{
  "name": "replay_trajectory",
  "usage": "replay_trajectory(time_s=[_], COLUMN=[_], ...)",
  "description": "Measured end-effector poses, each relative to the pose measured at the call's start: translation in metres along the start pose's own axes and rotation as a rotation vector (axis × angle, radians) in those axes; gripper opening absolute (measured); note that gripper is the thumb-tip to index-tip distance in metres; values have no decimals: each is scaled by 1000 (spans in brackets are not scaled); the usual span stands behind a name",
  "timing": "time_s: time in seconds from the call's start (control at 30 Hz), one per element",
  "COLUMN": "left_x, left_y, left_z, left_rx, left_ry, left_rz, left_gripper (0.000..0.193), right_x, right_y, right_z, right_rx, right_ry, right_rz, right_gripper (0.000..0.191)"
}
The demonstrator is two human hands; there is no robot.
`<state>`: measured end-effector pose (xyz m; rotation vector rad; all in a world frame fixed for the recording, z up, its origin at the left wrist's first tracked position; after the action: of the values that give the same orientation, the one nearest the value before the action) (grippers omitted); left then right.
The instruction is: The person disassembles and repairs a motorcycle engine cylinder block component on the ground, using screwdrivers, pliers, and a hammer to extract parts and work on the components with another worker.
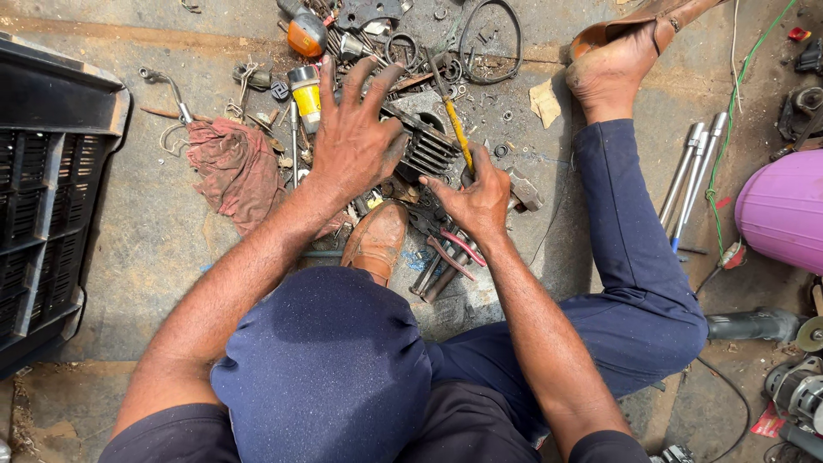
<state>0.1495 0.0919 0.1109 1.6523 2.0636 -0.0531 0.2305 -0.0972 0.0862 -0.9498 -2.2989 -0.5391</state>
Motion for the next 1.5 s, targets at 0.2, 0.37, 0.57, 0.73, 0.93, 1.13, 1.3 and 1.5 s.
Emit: replay_trajectory(time_s=[0.2, 0.37, 0.57, 0.73, 0.93, 1.13, 1.3, 1.5], left_x=[-7, 0, -2, 13, 65, 90, 89, 94], left_y=[14, 21, 25, 42, 24, -30, -35, -49], left_z=[26, 33, 8, -7, -7, 19, 29, 34], left_rx=[104, 79, 100, 162, 132, 183, 152, 101], left_ry=[269, 240, 139, -78, -503, -674, -623, -722], left_rz=[-61, -118, -82, -215, -443, -646, -512, -609], left_gripper=[15, 8, 7, 19, 44, 55, 56, 74], right_x=[9, 6, 9, 1, -2, -4, -2, -20], right_y=[3, 2, 2, -1, -4, -5, -10, -28], right_z=[2, 5, 4, 9, 11, 12, 7, -4], right_rx=[-31, -12, -36, 9, -13, -8, 7, 83], right_ry=[51, 69, 99, 69, 148, 161, 203, 130], right_rz=[-53, 5, -51, 53, 64, 70, 77, 224], right_gripper=[73, 72, 72, 75, 73, 74, 78, 74])
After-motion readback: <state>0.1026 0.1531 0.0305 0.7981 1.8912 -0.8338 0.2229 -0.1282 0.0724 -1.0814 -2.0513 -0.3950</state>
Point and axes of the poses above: each hand's wrist, its own y-axis towards the middle knuckle, its own z-axis out of the palm, x = y × z, the point moved 7 cm from there along y, towards the middle knuckle, and after that the axes turned 9 degrees about -z, right-handed, at the moved point
